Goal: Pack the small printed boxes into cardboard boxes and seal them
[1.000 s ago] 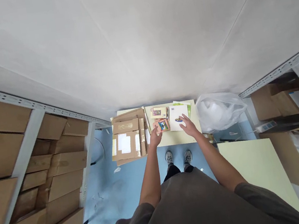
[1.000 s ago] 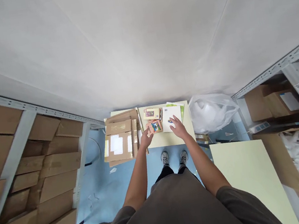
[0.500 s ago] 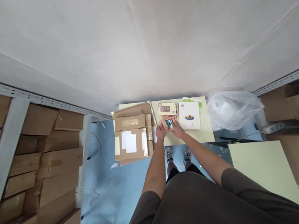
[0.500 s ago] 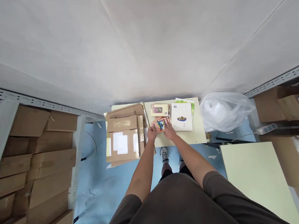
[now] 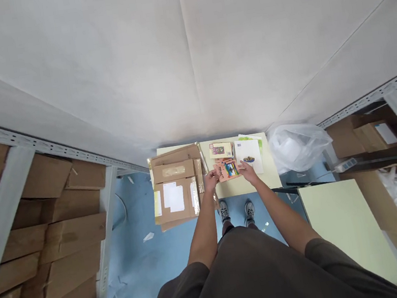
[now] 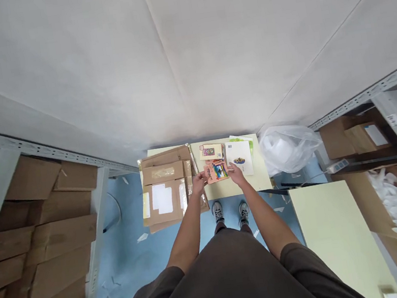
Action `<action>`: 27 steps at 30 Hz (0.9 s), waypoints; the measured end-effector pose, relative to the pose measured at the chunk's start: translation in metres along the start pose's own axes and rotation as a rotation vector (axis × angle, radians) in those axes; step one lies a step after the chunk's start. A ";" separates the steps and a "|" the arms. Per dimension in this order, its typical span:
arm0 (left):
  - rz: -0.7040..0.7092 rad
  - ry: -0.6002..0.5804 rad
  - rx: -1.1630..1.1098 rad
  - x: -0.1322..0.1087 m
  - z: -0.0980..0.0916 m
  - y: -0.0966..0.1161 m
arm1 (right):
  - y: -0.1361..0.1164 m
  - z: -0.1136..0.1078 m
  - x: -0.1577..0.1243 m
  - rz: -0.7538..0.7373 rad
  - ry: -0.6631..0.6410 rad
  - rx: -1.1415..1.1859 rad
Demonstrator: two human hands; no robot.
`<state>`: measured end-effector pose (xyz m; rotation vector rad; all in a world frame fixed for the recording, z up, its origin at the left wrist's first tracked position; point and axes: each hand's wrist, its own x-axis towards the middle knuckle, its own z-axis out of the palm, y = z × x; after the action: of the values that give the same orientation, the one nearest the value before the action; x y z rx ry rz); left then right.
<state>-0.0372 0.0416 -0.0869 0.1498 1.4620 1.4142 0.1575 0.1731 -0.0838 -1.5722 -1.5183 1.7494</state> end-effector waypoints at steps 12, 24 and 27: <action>0.125 -0.323 0.112 -0.054 0.079 0.122 | -0.116 -0.120 -0.106 -0.177 -0.141 0.421; 0.183 -0.893 0.176 -0.230 0.364 0.010 | -0.032 -0.293 -0.298 -0.520 0.562 0.806; 0.173 -0.955 0.236 -0.280 0.420 -0.042 | 0.004 -0.323 -0.347 -0.534 0.718 0.826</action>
<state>0.4096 0.1107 0.1418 0.9757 0.8032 1.0409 0.5526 0.0458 0.1450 -1.0324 -0.6280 1.0809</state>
